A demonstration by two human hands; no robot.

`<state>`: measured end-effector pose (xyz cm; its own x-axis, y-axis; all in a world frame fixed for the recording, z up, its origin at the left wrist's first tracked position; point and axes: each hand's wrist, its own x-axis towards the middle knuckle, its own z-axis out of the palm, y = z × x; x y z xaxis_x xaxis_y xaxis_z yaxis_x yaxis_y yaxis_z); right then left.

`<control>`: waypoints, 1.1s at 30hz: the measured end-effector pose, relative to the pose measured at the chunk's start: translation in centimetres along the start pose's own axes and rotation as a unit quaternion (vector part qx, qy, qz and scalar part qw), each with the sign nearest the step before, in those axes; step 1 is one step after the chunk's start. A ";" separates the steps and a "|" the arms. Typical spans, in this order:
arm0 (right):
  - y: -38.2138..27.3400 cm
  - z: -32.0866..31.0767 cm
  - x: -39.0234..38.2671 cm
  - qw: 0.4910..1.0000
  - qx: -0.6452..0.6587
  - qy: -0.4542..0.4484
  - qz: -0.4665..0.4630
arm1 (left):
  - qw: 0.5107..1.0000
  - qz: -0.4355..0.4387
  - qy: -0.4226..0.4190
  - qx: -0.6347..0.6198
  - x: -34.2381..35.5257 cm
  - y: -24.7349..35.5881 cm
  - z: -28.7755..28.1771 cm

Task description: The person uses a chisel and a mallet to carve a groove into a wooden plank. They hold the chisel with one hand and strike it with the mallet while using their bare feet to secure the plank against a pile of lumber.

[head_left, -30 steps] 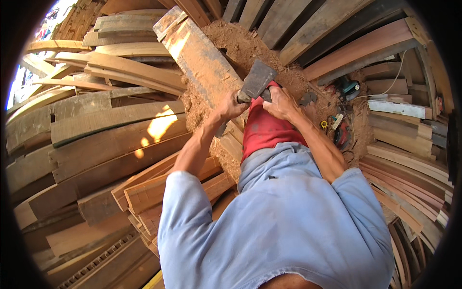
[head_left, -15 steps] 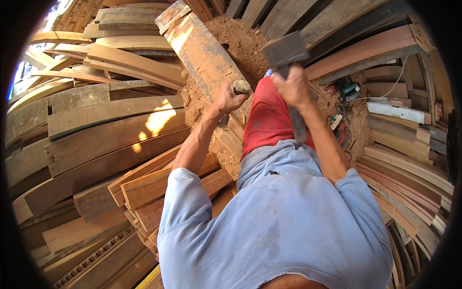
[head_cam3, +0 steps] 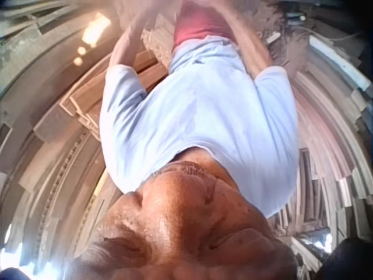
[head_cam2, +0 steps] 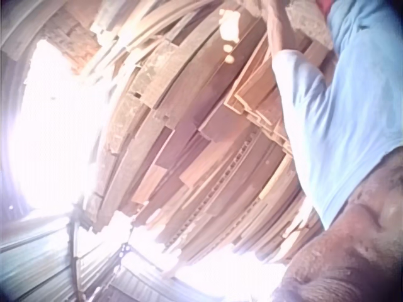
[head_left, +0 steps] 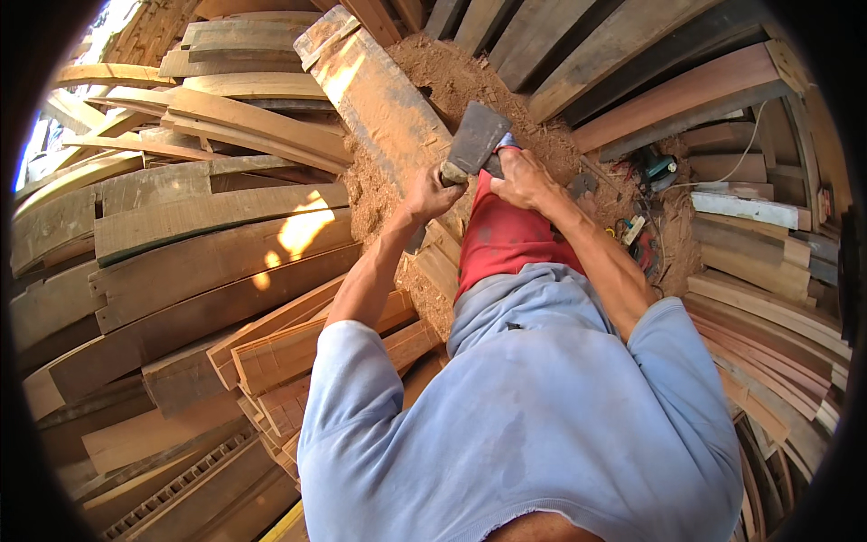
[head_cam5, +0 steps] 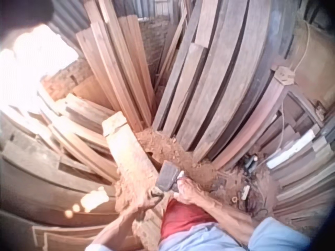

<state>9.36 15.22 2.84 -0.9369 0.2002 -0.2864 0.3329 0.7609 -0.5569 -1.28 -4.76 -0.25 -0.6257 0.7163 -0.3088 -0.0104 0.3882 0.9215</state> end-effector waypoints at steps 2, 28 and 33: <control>-1.5 -1.8 -0.5 0.996 0.063 -0.013 0.067 | 0.999 -0.008 -0.022 -0.025 -0.5 -2.3 -0.5; -7.6 -5.0 -10.4 0.855 0.510 0.098 -0.014 | 0.969 -0.004 0.000 0.246 -5.9 -1.6 -0.4; -4.0 -6.8 -11.6 0.802 0.596 -0.028 -0.006 | 0.972 0.131 0.150 0.128 -5.3 6.8 1.1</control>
<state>18.17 13.99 13.69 -0.9457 0.1435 -0.2915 0.2205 -0.3755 -0.9002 2.80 -5.33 7.40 -0.7810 0.6228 0.0460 0.3501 0.3756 0.8581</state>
